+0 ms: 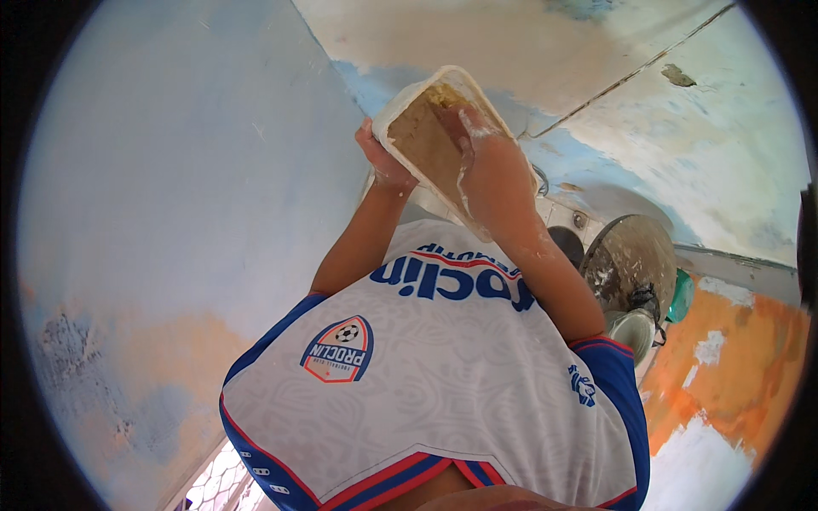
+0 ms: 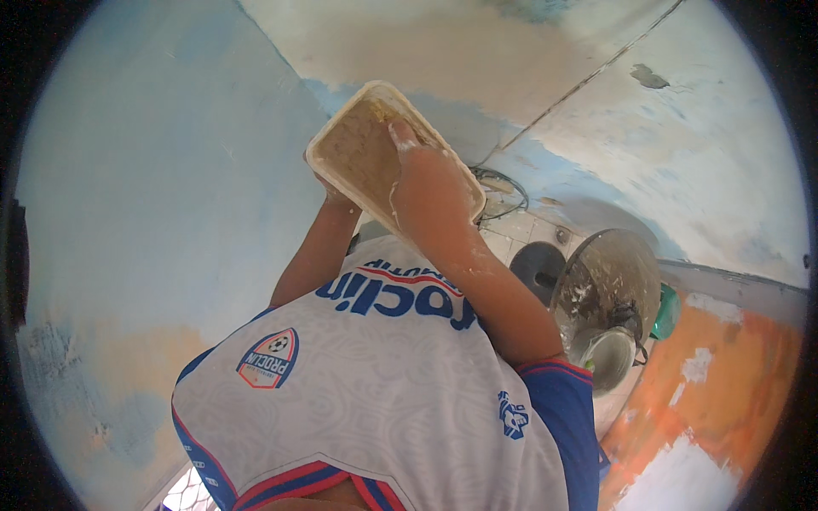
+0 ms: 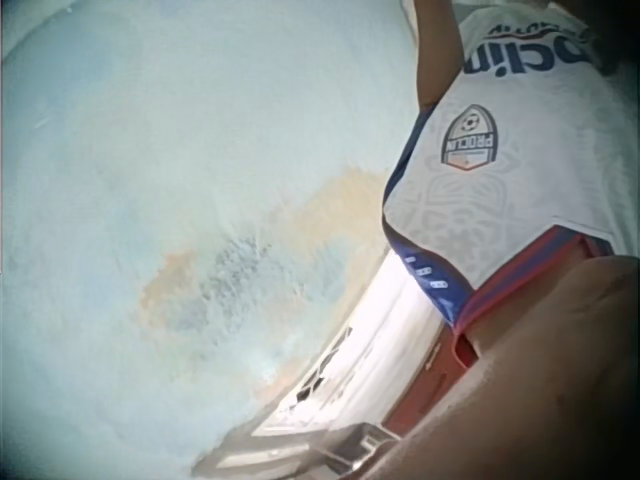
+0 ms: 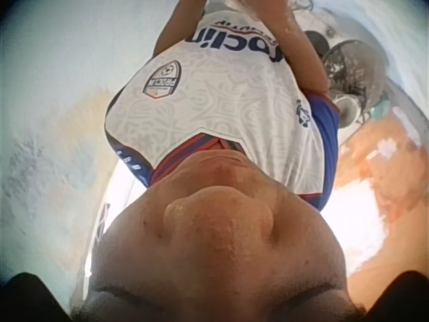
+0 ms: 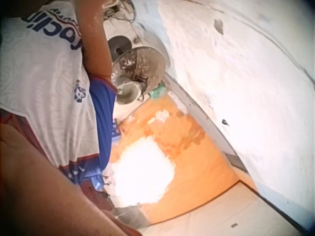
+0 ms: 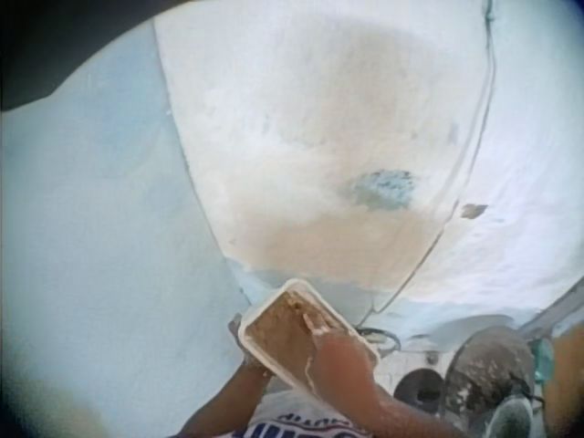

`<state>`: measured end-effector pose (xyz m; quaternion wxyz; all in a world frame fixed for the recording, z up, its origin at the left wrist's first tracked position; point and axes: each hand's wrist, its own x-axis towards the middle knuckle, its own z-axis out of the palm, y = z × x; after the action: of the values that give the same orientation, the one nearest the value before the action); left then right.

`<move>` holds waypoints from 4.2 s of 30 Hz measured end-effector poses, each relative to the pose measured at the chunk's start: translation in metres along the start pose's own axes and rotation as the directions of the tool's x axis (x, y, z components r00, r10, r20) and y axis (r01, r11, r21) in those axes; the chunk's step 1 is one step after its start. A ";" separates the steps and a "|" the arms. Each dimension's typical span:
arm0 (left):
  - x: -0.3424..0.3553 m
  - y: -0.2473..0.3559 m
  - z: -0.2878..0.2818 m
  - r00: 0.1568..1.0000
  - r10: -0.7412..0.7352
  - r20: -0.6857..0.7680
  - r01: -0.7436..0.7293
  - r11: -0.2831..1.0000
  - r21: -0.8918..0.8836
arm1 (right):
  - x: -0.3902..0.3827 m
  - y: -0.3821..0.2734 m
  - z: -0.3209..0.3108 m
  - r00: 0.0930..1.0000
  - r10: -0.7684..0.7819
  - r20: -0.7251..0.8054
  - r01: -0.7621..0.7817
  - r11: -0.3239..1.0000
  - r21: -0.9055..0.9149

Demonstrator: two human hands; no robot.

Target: The person applies plaster to a wall and ceiling using a red putty knife, dipping the knife into a plastic container of plaster between applications to refill it.

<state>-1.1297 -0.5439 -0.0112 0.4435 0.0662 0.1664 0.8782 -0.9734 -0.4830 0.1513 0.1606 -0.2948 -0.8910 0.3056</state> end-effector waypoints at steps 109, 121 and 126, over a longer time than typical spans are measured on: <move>0.158 0.136 -0.087 0.938 -0.260 0.230 0.259 0.965 0.034 | 0.130 -0.098 0.070 0.978 0.204 0.048 -0.209 0.961 0.182; 0.152 0.125 -0.056 0.955 -0.287 0.077 0.284 0.958 0.044 | 0.118 -0.035 0.030 0.915 0.403 0.009 -0.081 0.162 0.983; 0.144 0.109 -0.045 0.933 -0.359 0.008 0.356 0.926 0.124 | 0.111 -0.013 0.036 0.886 0.456 -0.085 0.134 -0.076 0.988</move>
<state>-1.3102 -0.4987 -0.0194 0.5937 0.0749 0.2217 0.7699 -1.0820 -0.4383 0.1436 0.4610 -0.2483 -0.2874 0.8020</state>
